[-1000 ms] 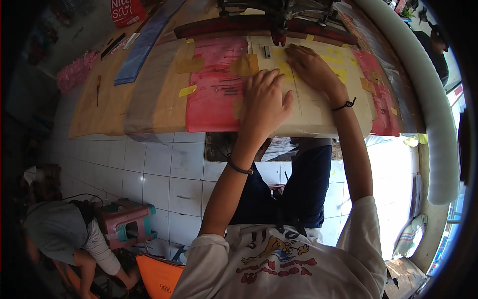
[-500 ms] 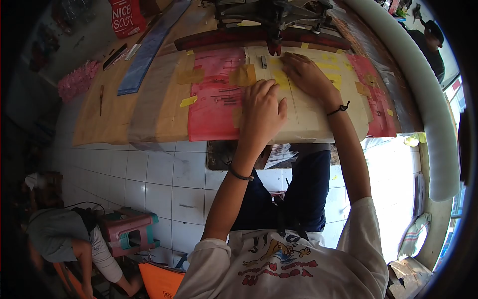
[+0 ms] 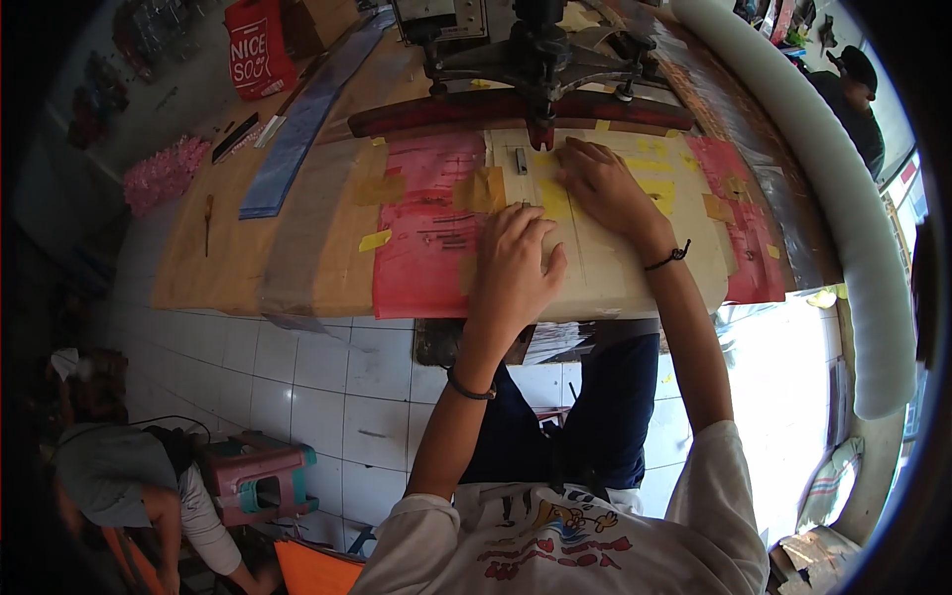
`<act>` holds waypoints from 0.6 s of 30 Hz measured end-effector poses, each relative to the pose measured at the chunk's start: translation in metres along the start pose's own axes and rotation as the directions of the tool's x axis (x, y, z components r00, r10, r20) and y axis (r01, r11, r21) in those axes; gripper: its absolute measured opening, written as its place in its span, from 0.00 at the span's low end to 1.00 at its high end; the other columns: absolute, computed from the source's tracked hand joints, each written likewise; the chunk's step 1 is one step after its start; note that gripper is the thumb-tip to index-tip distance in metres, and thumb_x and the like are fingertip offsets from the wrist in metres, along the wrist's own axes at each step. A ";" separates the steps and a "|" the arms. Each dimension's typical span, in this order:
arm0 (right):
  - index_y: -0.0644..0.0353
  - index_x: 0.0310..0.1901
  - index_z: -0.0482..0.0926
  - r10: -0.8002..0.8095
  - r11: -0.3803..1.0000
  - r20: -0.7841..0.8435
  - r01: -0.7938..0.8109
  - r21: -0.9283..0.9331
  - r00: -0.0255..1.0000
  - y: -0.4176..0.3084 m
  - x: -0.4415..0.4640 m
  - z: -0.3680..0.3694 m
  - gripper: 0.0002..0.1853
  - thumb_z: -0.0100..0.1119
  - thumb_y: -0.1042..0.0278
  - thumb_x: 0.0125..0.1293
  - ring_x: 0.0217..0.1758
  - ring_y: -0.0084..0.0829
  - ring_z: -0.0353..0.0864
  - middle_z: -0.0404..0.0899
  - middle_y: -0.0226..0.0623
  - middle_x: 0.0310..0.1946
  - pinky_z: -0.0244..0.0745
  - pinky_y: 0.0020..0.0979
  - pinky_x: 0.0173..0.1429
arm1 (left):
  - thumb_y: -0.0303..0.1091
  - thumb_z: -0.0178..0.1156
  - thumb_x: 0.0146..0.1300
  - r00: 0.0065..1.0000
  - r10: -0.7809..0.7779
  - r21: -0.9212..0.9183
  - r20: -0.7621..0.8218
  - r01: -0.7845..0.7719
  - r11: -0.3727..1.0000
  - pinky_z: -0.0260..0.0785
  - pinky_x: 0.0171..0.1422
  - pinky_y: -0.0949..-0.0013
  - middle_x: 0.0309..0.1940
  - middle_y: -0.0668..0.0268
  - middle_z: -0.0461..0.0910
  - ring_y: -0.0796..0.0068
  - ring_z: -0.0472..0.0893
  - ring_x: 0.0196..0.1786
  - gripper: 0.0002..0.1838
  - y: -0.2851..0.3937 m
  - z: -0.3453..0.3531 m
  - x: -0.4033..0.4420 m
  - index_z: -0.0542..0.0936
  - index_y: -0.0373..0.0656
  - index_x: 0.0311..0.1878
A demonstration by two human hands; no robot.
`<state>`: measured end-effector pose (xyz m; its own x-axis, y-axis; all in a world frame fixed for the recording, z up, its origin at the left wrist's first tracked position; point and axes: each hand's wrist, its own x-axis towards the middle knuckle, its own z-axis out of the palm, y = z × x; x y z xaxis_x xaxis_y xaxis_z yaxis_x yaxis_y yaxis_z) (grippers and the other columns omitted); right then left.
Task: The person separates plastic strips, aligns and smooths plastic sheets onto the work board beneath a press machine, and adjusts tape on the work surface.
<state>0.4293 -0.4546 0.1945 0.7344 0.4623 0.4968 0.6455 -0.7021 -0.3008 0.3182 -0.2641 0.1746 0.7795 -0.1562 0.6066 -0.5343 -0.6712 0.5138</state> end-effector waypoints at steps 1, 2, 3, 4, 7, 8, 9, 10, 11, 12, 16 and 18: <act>0.64 0.62 0.80 0.006 1.000 -0.006 -0.006 -0.019 1.000 0.002 0.001 0.001 0.22 0.56 0.56 0.77 0.73 0.54 0.72 0.75 0.54 0.70 0.64 0.49 0.76 | 0.35 0.65 0.64 1.000 0.002 0.008 -0.003 -0.002 1.000 0.63 0.75 0.50 0.56 0.55 0.80 0.52 0.74 0.67 0.15 0.000 0.001 0.000 0.83 0.35 0.50; 0.63 0.62 0.80 0.007 1.000 -0.003 -0.007 -0.020 1.000 0.004 0.003 0.002 0.23 0.56 0.55 0.77 0.74 0.54 0.71 0.74 0.54 0.70 0.64 0.49 0.77 | 0.35 0.65 0.64 1.000 0.001 0.014 -0.003 -0.001 1.000 0.64 0.75 0.50 0.56 0.55 0.79 0.52 0.74 0.67 0.15 0.000 0.002 0.000 0.83 0.35 0.50; 0.63 0.63 0.79 0.008 1.000 0.002 -0.008 -0.021 1.000 0.004 0.005 0.003 0.23 0.55 0.54 0.77 0.74 0.54 0.71 0.74 0.54 0.70 0.63 0.49 0.77 | 0.34 0.65 0.64 1.000 -0.001 0.019 -0.002 0.001 1.000 0.64 0.75 0.50 0.56 0.55 0.79 0.52 0.74 0.67 0.15 0.001 0.001 0.000 0.83 0.35 0.50; 0.63 0.64 0.79 0.010 1.000 0.009 -0.009 -0.021 1.000 0.005 0.006 0.006 0.24 0.55 0.53 0.78 0.75 0.54 0.70 0.73 0.55 0.71 0.62 0.49 0.78 | 0.34 0.65 0.64 1.000 -0.005 0.024 -0.001 0.005 1.000 0.64 0.75 0.50 0.55 0.55 0.79 0.52 0.74 0.67 0.15 0.002 0.001 0.000 0.83 0.35 0.50; 0.62 0.65 0.77 0.013 1.000 0.005 -0.013 -0.008 1.000 0.003 0.012 0.011 0.26 0.52 0.50 0.79 0.76 0.53 0.69 0.73 0.53 0.72 0.60 0.49 0.79 | 0.34 0.65 0.64 1.000 0.005 0.040 -0.010 -0.004 0.999 0.65 0.74 0.50 0.54 0.56 0.79 0.52 0.74 0.66 0.15 0.004 -0.001 0.000 0.82 0.34 0.49; 0.62 0.66 0.77 0.019 0.999 0.024 -0.018 -0.031 1.000 0.001 0.012 0.012 0.26 0.52 0.49 0.79 0.77 0.53 0.68 0.73 0.52 0.72 0.59 0.49 0.80 | 0.34 0.65 0.63 1.000 -0.001 0.032 -0.008 0.001 0.999 0.65 0.74 0.50 0.54 0.56 0.79 0.52 0.74 0.66 0.15 0.004 -0.001 0.000 0.82 0.34 0.49; 0.62 0.66 0.77 0.025 0.998 0.042 -0.023 -0.056 0.999 -0.002 0.011 0.010 0.27 0.51 0.48 0.79 0.77 0.53 0.67 0.73 0.52 0.72 0.59 0.49 0.80 | 0.34 0.65 0.63 1.000 -0.005 0.023 -0.005 0.005 1.000 0.65 0.73 0.50 0.54 0.56 0.79 0.52 0.74 0.65 0.15 0.005 -0.002 0.001 0.82 0.34 0.49; 0.62 0.67 0.77 0.033 0.996 0.058 -0.028 -0.083 0.998 -0.005 0.010 0.009 0.27 0.51 0.48 0.79 0.77 0.53 0.67 0.73 0.51 0.72 0.58 0.49 0.80 | 0.34 0.65 0.63 1.000 -0.007 0.013 -0.003 0.007 1.000 0.66 0.73 0.50 0.54 0.57 0.79 0.52 0.74 0.65 0.15 0.005 -0.001 0.000 0.82 0.34 0.49; 0.62 0.67 0.77 0.043 0.996 0.069 -0.037 -0.085 0.997 -0.006 0.010 0.008 0.27 0.50 0.48 0.80 0.78 0.53 0.66 0.73 0.50 0.72 0.58 0.50 0.81 | 0.33 0.65 0.63 1.000 -0.003 0.017 -0.009 0.003 1.000 0.66 0.73 0.50 0.54 0.57 0.79 0.52 0.74 0.65 0.15 0.005 0.000 0.000 0.82 0.34 0.49; 0.62 0.67 0.77 0.053 0.995 0.078 -0.046 -0.088 0.996 -0.008 0.011 0.007 0.28 0.50 0.48 0.80 0.78 0.52 0.66 0.73 0.49 0.72 0.57 0.50 0.81 | 0.33 0.65 0.63 1.000 0.002 0.022 -0.016 -0.002 1.000 0.66 0.73 0.50 0.53 0.57 0.79 0.52 0.74 0.65 0.15 0.005 0.000 -0.001 0.82 0.34 0.49; 0.62 0.67 0.78 0.026 0.999 0.023 -0.025 -0.026 0.999 -0.004 0.009 0.008 0.25 0.50 0.51 0.80 0.77 0.50 0.69 0.75 0.49 0.70 0.56 0.52 0.82 | 0.33 0.65 0.63 1.000 0.004 0.010 -0.007 -0.004 1.000 0.66 0.72 0.50 0.53 0.56 0.79 0.52 0.74 0.65 0.14 0.003 -0.002 0.000 0.83 0.35 0.49; 0.62 0.65 0.79 0.059 0.997 0.025 -0.060 0.055 0.998 -0.014 -0.003 -0.006 0.22 0.52 0.55 0.79 0.75 0.50 0.72 0.77 0.50 0.68 0.57 0.54 0.82 | 0.32 0.65 0.63 1.000 0.009 0.043 0.001 -0.009 0.999 0.66 0.72 0.50 0.53 0.56 0.79 0.52 0.74 0.64 0.14 0.006 -0.004 -0.002 0.83 0.35 0.49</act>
<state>0.4166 -0.4495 0.2027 0.7761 0.4334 0.4581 0.6107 -0.6976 -0.3747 0.3126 -0.2645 0.1790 0.7751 -0.1625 0.6105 -0.5266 -0.7002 0.4822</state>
